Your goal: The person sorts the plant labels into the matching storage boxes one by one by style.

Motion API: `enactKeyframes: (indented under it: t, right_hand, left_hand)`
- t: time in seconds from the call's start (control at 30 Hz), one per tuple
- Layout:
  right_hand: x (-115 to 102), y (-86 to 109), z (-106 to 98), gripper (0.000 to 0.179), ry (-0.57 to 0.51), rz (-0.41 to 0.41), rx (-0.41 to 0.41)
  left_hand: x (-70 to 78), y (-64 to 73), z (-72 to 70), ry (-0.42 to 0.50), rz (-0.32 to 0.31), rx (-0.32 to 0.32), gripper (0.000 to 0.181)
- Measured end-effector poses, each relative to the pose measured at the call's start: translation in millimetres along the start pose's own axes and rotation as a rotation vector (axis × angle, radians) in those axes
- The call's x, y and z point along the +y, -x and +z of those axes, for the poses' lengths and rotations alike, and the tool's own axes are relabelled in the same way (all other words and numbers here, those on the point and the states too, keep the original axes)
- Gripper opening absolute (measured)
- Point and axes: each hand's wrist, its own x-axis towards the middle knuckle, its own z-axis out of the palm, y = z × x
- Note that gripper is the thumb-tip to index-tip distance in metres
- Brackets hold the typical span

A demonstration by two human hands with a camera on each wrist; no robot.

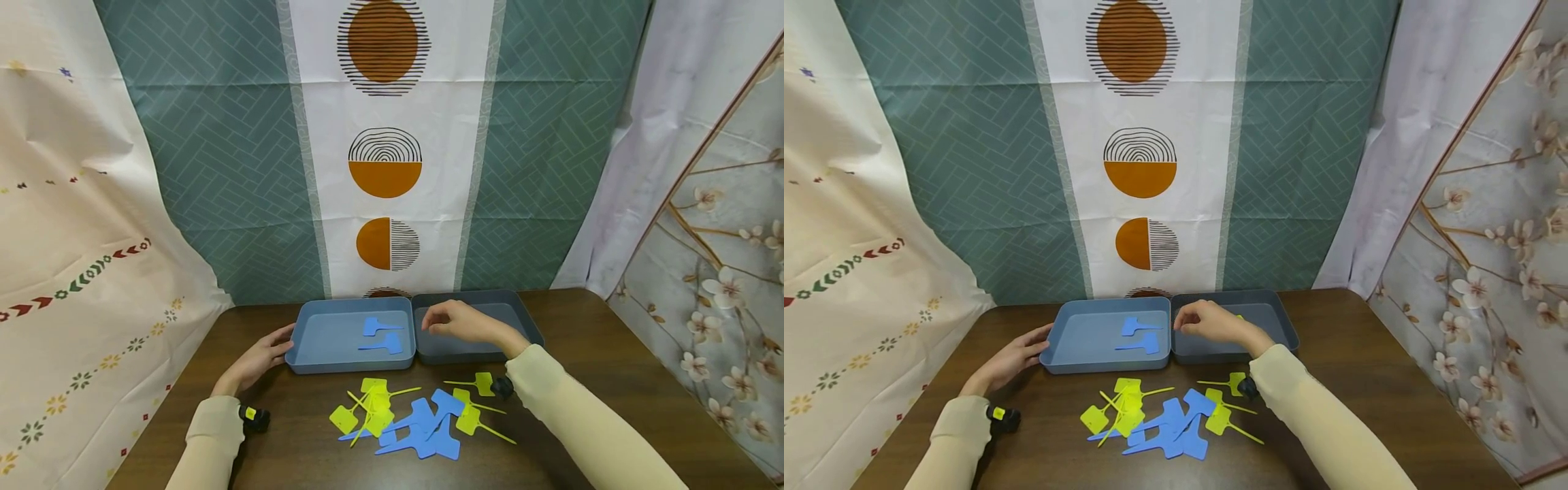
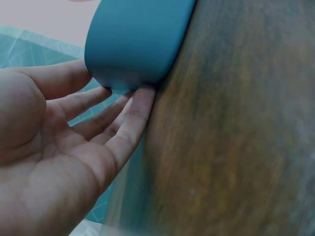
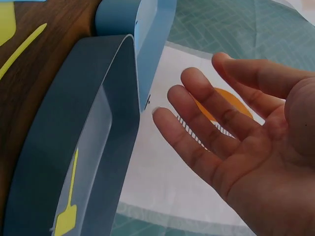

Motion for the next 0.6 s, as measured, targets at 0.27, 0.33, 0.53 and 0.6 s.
enactKeyframes:
  t: [0.27,0.33,0.53,0.6]
  right_hand:
    - [6.6,27.9,-5.8,0.014,-0.001,-0.013,-0.027]
    - [9.7,34.4,-7.0,0.015,0.013,-0.014,-0.023]
    - [21.9,47.8,-6.8,0.019,0.033,0.008,-0.016]
    - [24.6,51.8,-6.4,0.020,0.029,0.009,-0.013]
  left_hand:
    - [0.4,0.0,0.5,0.010,-0.004,0.003,0.063]
    - [0.8,-0.1,0.5,0.009,0.001,0.000,0.063]
    - [1.1,0.5,0.8,0.008,0.001,0.005,0.063]
    - [0.8,0.7,1.0,0.010,-0.003,0.009,0.063]
